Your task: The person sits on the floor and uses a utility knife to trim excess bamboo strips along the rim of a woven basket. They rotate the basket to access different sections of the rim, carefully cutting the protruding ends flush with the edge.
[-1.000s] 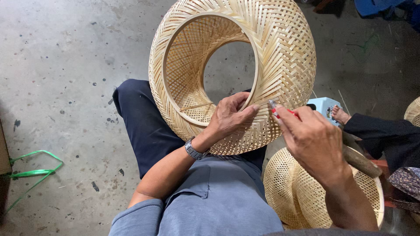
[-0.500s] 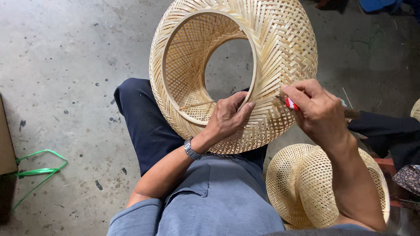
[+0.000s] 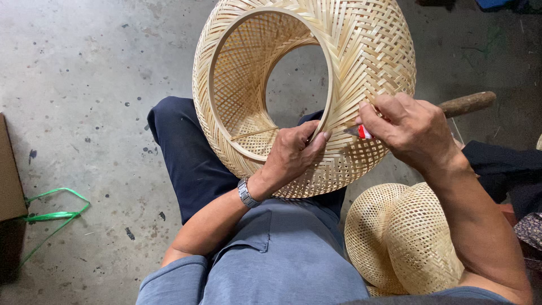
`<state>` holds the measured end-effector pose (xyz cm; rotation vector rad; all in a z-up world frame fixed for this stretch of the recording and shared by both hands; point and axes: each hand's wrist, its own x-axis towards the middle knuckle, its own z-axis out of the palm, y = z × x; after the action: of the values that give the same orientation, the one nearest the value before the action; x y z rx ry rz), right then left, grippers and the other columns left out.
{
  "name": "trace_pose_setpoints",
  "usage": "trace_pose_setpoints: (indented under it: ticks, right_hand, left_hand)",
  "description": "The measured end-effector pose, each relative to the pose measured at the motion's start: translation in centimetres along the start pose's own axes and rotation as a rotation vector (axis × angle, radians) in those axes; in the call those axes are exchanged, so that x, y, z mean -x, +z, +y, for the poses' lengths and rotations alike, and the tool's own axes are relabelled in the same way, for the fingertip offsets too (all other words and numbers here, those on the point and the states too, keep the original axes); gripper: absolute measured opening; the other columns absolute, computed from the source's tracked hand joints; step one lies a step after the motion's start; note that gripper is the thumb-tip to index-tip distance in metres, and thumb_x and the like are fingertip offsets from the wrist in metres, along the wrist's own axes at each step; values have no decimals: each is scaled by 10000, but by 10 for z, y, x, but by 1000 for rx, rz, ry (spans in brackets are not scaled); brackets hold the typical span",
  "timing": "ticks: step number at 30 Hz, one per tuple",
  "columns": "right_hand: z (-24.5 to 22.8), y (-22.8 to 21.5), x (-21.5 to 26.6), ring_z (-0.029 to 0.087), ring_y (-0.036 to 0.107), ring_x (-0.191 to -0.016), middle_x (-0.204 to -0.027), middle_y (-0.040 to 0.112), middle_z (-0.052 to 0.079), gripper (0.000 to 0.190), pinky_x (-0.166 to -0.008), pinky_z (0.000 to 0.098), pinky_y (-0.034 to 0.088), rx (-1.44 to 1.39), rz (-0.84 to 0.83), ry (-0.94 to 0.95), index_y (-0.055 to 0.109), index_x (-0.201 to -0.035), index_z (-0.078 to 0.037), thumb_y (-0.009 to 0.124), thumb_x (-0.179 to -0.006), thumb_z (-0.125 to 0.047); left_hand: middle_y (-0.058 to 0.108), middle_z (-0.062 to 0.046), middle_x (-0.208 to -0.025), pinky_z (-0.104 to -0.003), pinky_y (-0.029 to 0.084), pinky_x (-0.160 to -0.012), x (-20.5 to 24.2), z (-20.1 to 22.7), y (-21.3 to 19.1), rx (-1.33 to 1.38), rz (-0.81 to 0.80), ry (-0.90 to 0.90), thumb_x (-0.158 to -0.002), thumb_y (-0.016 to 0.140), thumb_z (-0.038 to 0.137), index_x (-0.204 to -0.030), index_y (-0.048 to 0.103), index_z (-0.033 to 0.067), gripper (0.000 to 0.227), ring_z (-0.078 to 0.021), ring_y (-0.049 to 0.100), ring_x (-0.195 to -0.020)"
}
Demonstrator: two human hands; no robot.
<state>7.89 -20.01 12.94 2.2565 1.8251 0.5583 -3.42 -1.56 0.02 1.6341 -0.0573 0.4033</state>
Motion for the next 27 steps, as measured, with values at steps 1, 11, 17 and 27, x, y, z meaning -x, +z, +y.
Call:
trace_pose_setpoints:
  ticks: [1,11,17,27]
  right_hand:
    - [0,-1,0,194,671,-796,-1008,635,48,255,-664,334,596,-37,19,10,712,-1150,-71,747,-905,-131]
    - [-16,-5,-8,182,676,-818,-980,651,33,282,-634,314,595,-43,-69,-107,735,-1133,-46,721,-871,-147]
    - [-15,-10,-12,171,655,-835,-970,637,30,275,-628,307,581,-51,-58,-149,733,-1115,-42,713,-864,-152]
    - [-17,-12,-16,139,615,-722,-892,603,12,282,-530,270,532,80,-16,-323,753,-1079,-33,732,-818,-138]
  left_hand:
    - [656,-95,-652,-316,522,-545,0,0,0,-13,5,32,-1028,633,169,-1116,699,31,177,-149,663,-556]
    - [628,-167,-754,-373,503,-587,2,-3,0,-123,39,187,-1052,645,158,-1068,645,25,134,-265,648,-636]
    - [599,-115,-638,-329,471,-523,3,-2,-9,27,-85,-4,-957,616,91,-1214,669,32,268,-150,566,-518]
    - [606,-110,-696,-317,480,-559,10,-2,-12,38,-111,89,-934,596,37,-1211,665,52,285,-135,567,-559]
